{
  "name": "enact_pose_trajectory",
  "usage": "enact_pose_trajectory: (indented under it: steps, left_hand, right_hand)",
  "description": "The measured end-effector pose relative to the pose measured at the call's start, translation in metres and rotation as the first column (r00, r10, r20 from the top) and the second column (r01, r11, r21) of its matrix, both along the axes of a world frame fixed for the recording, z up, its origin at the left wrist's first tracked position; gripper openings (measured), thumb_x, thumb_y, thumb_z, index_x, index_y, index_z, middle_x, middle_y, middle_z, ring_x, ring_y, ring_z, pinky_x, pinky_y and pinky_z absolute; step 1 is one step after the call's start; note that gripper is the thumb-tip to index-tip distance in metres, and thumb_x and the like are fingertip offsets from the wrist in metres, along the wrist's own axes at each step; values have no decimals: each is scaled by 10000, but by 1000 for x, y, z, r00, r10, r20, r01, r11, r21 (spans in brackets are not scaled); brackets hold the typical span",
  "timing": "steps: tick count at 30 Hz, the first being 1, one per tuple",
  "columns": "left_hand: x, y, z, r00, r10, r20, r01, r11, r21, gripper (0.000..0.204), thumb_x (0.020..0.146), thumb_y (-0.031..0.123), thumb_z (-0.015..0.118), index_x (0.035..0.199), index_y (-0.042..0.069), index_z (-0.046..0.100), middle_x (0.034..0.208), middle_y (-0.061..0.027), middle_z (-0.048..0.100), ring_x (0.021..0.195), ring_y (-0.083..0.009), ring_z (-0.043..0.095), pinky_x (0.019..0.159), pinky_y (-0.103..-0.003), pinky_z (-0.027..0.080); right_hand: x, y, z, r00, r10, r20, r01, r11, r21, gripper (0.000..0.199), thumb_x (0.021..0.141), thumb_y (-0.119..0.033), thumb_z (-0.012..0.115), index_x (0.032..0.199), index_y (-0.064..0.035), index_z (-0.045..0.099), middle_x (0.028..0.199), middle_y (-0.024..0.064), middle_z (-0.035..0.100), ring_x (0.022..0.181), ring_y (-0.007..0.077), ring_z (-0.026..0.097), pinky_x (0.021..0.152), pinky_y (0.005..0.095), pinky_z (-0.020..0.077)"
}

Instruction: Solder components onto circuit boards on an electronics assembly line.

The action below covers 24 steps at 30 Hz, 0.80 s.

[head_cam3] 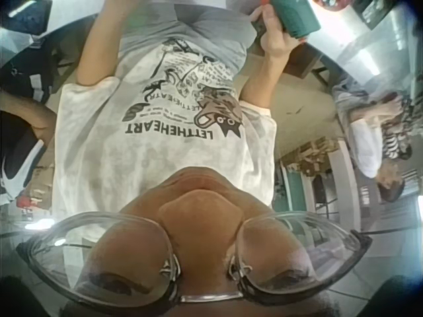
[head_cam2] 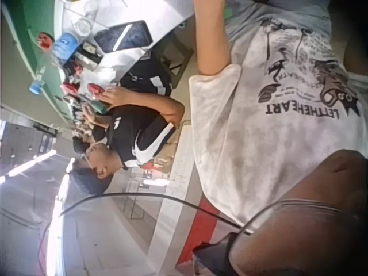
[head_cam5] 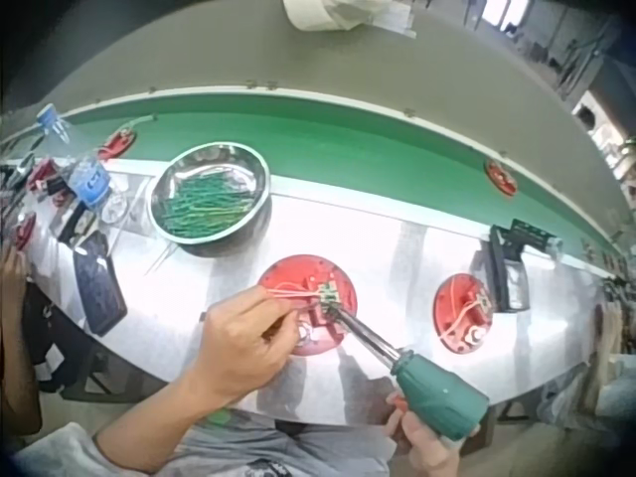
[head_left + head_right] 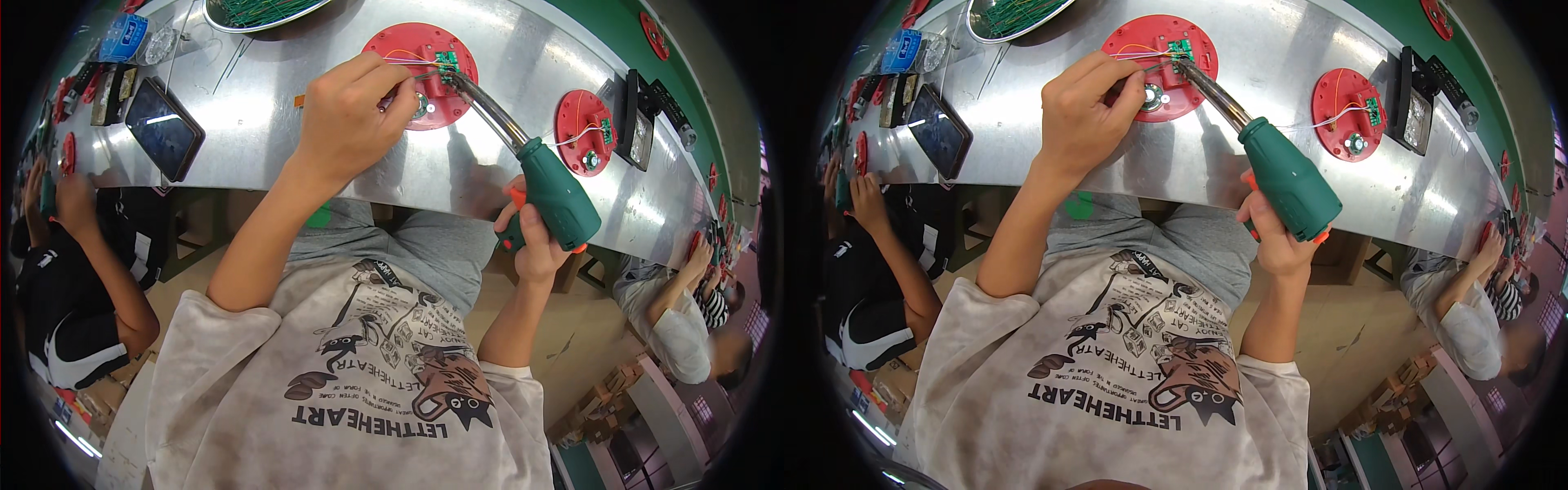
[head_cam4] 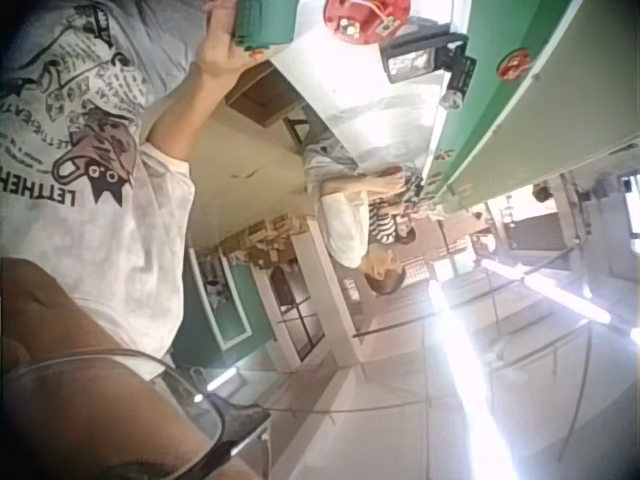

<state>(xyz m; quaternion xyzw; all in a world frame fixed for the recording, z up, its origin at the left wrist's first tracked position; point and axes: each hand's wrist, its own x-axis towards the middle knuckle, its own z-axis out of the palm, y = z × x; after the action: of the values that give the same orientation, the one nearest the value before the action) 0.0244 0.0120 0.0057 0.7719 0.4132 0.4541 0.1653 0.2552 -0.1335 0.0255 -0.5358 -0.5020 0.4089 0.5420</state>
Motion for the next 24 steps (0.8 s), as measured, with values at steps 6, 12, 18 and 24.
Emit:
enact_pose_trajectory:
  steps: [6, 12, 18, 24]
  left_hand:
    - [-1, 1, 0, 1000, -3, -5, 3, 1000, 8, 50, 811, 16, 726, 856, -4, 733, 759, -86, 681, 607, -189, 655, 549, -291, 514]
    - [-1, 0, -1, 1000, -7, 3, 7, 1000, 14, 50, 814, 18, 728, 857, -7, 733, 757, -86, 680, 605, -188, 656, 546, -289, 515]
    - [-1, 1, -1, 1000, -14, 4, 14, 1000, 25, 47, 816, 18, 725, 856, -6, 732, 753, -84, 677, 594, -187, 650, 539, -286, 510]
    - [0, 2, -1, 1000, -10, 0, 10, 999, 32, 47, 816, 28, 722, 849, -5, 728, 749, -86, 674, 594, -195, 647, 540, -298, 508]
  right_hand:
    - [-2, 2, 5, 999, -18, -45, 19, 1000, 16, 432, 927, -123, 607, 1289, 107, 560, 997, 205, 657, 552, 198, 609, 510, 297, 484]
    - [-3, 1, 5, 1000, -26, -14, 26, 1000, -10, 413, 927, -114, 599, 1275, 105, 568, 984, 194, 658, 561, 198, 613, 515, 298, 485]
    - [1, 3, 4, 984, -14, -177, 11, 1000, -16, 292, 935, -58, 638, 1199, 66, 619, 979, 151, 673, 586, 165, 620, 521, 288, 483]
    - [5, 1, 2, 986, -120, -117, 126, 991, 45, 458, 945, -179, 596, 1302, 101, 534, 994, 217, 667, 546, 227, 633, 491, 303, 494]
